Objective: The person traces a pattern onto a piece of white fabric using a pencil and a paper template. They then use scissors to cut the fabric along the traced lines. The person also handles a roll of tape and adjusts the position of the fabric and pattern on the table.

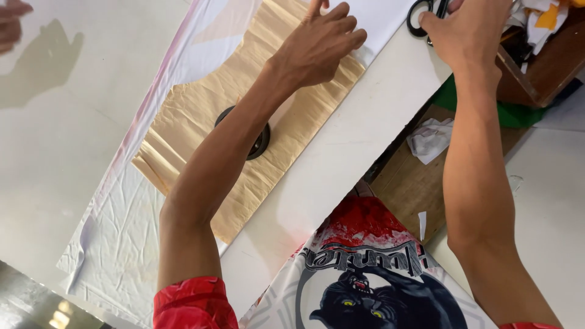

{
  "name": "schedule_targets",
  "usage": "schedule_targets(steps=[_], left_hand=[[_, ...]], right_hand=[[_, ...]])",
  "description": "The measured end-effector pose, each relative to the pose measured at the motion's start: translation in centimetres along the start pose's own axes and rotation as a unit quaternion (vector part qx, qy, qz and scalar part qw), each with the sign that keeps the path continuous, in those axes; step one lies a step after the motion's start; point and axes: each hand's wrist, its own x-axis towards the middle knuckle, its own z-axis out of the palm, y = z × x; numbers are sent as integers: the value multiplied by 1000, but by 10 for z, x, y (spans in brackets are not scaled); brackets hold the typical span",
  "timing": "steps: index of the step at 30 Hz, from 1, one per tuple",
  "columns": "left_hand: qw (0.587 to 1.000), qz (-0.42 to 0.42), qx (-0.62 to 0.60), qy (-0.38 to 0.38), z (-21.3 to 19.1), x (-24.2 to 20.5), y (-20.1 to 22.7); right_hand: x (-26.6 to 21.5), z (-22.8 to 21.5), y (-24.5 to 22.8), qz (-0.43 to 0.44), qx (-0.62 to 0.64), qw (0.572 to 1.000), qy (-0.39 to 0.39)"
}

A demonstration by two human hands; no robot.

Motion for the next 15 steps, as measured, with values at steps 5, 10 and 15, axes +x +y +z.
schedule_targets(steps=[5, 10, 15], left_hand=[[999, -36, -17, -14, -4, 0, -2], [1000, -20, -8, 6, 2, -3, -5], [997, -37, -68, -1, -3, -4, -4]], right_hand=[[2, 17, 16, 2, 24, 1000, -16], [0, -4, -15, 55, 355, 933, 35], [-40, -34, -38, 127, 555, 822, 31]])
